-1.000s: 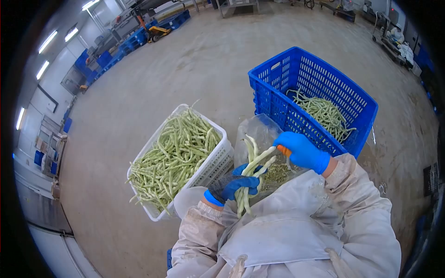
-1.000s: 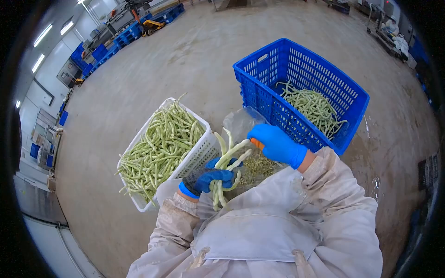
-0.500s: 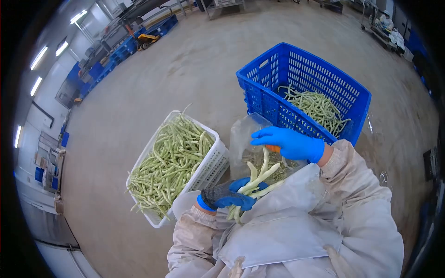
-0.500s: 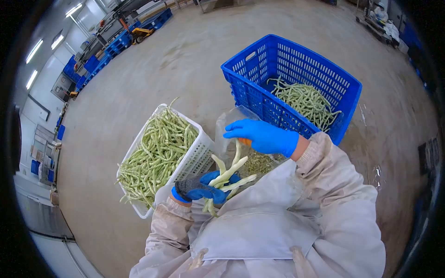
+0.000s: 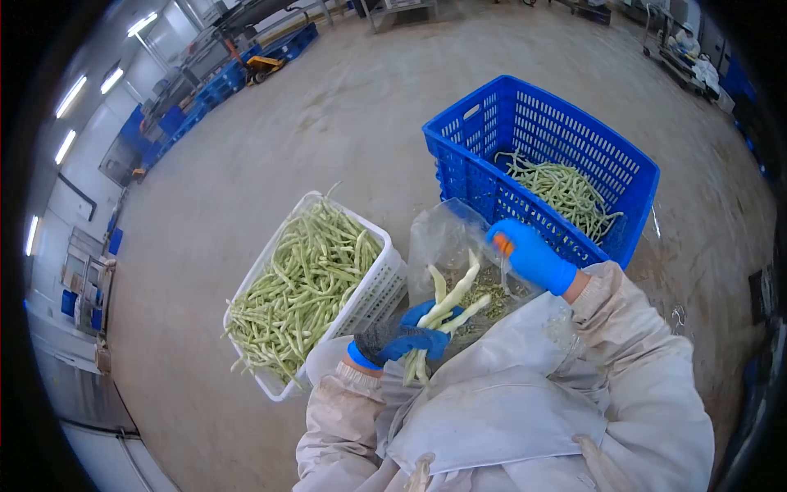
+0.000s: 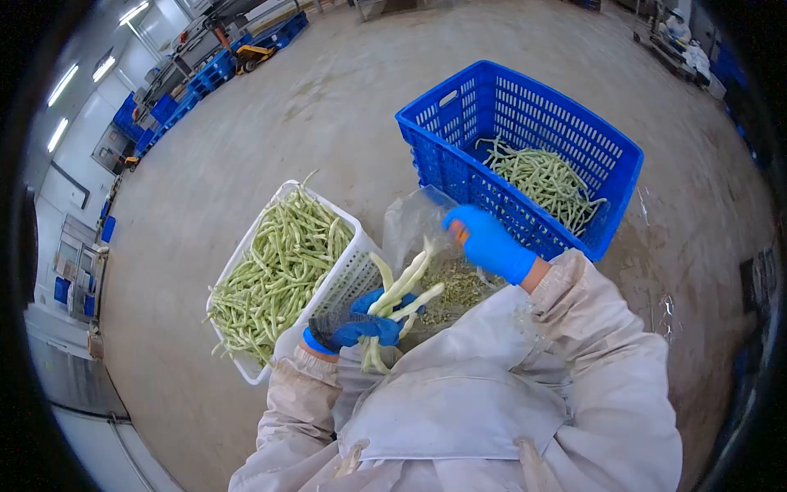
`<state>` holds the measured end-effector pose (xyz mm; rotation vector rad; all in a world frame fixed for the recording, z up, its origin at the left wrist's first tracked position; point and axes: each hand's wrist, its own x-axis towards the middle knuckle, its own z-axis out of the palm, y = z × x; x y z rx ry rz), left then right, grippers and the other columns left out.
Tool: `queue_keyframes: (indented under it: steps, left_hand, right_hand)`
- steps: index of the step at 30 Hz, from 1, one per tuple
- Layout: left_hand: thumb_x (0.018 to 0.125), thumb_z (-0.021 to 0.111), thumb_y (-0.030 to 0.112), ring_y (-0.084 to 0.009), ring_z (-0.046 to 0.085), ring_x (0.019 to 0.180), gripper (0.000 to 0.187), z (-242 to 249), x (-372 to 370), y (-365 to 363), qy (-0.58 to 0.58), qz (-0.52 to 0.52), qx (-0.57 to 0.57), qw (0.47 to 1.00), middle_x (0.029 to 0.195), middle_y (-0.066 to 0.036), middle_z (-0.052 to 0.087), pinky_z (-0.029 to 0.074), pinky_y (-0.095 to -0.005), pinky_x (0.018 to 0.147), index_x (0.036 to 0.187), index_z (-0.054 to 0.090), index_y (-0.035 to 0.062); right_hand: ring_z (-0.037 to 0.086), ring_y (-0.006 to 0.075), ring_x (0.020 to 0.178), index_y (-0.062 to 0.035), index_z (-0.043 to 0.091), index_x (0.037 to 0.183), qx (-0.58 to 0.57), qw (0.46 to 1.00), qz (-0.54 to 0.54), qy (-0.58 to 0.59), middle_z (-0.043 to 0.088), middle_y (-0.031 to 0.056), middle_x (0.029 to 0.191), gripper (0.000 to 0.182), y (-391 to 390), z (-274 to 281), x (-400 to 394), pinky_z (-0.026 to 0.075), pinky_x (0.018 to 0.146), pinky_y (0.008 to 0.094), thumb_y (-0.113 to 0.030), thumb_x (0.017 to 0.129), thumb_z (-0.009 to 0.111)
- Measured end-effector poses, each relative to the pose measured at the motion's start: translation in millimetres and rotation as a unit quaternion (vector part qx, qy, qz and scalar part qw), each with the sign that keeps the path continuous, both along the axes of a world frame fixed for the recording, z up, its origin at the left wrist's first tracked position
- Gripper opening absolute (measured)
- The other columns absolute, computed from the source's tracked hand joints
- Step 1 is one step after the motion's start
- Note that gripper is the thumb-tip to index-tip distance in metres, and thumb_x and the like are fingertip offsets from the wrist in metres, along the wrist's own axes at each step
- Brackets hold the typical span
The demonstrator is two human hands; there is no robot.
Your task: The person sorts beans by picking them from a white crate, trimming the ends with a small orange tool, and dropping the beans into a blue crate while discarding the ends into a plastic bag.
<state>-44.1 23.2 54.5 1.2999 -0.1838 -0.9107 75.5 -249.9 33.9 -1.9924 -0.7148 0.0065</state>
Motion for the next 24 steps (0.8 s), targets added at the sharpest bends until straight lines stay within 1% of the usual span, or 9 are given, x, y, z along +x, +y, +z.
queue_keyframes:
  steps: [1,3,4,6,9,13,18,21,24]
  left_hand:
    - [0.077,0.069,0.018,-0.0103,0.053,0.083,0.065,2,-2,0,-0.001,0.003,-0.001,1.0,0.102,-0.001,0.055,0.045,-0.0245,0.074,0.134,0.04,0.004]
    - [0.077,0.068,0.017,-0.0106,0.054,0.082,0.062,12,-6,0,0.003,0.006,-0.037,0.999,0.102,-0.002,0.055,0.045,-0.0255,0.072,0.132,0.041,0.0037]
    - [0.078,0.067,0.016,-0.0111,0.054,0.08,0.058,20,-12,-2,0.027,0.055,-0.042,0.997,0.098,-0.003,0.055,0.046,-0.0261,0.072,0.129,0.043,0.0034]
    - [0.078,0.066,0.016,-0.0114,0.054,0.079,0.057,11,-9,-1,0.025,0.066,0.007,0.997,0.096,-0.003,0.055,0.046,-0.0266,0.071,0.129,0.043,0.0032]
    - [0.079,0.064,0.015,-0.0127,0.056,0.075,0.055,4,6,-4,0.014,0.058,0.065,0.996,0.091,-0.004,0.055,0.047,-0.0284,0.069,0.128,0.044,0.0031]
    - [0.078,0.064,0.017,-0.0135,0.057,0.071,0.048,-4,16,-9,0.028,0.026,0.095,0.995,0.087,-0.005,0.056,0.047,-0.0287,0.064,0.121,0.047,0.0031]
    - [0.078,0.063,0.019,-0.0135,0.056,0.067,0.043,-1,17,-10,0.019,0.028,0.096,0.995,0.08,-0.005,0.056,0.046,-0.0283,0.06,0.116,0.05,0.0032]
    - [0.079,0.062,0.018,-0.0132,0.056,0.064,0.042,-11,18,-8,-0.003,0.021,0.102,0.995,0.077,-0.005,0.056,0.046,-0.0281,0.059,0.116,0.049,0.003]
    - [0.074,0.062,0.018,-0.0138,0.054,0.063,0.03,-16,20,-10,-0.034,0.02,0.129,0.991,0.074,-0.005,0.055,0.046,-0.0283,0.057,0.099,0.053,0.0033]
  right_hand:
    - [0.057,0.0335,0.084,-0.0036,0.059,0.098,-0.001,1.0,0.003,-0.001,0.057,0.0177,0.088,0.016,-9,-12,8,0.046,0.074,0.0393,-0.005,0.082,0.056]
    - [0.057,0.0322,0.087,-0.0038,0.06,0.1,-0.02,0.984,-0.164,-0.063,0.057,0.0175,0.097,0.019,-33,-29,26,0.046,0.076,0.0391,-0.004,0.081,0.056]
    - [0.057,0.0322,0.087,-0.0038,0.06,0.1,-0.018,0.985,-0.16,-0.06,0.057,0.0175,0.097,0.019,-39,-32,25,0.046,0.076,0.0391,-0.004,0.081,0.056]
    - [0.057,0.0322,0.089,-0.0058,0.057,0.112,-0.2,0.941,-0.05,-0.269,0.054,0.0171,0.109,0.031,-49,-38,26,0.047,0.078,0.0396,-0.003,0.081,0.057]
    - [0.055,0.0344,0.09,-0.0081,0.052,0.123,-0.073,0.948,0.014,-0.309,0.051,0.0174,0.113,0.045,-2,42,-1,0.048,0.077,0.0395,-0.003,0.079,0.058]
    - [0.056,0.0337,0.091,-0.0088,0.048,0.128,-0.101,0.931,0.169,-0.306,0.052,0.0169,0.109,0.056,32,88,-18,0.049,0.076,0.0401,-0.002,0.074,0.06]
    - [0.059,0.0309,0.085,-0.0039,0.056,0.11,-0.342,0.855,0.236,-0.309,0.057,0.0143,0.096,0.036,40,72,-9,0.05,0.07,0.0386,-0.006,0.074,0.059]
    - [0.06,0.0294,0.077,-0.0026,0.057,0.098,-0.38,0.853,0.213,-0.288,0.056,0.0118,0.084,0.024,42,59,-9,0.05,0.064,0.0386,-0.008,0.074,0.06]
    - [0.059,0.0313,0.077,-0.0028,0.057,0.095,-0.337,0.885,0.167,-0.274,0.057,0.0121,0.083,0.02,39,36,-8,0.049,0.065,0.038,-0.005,0.075,0.059]
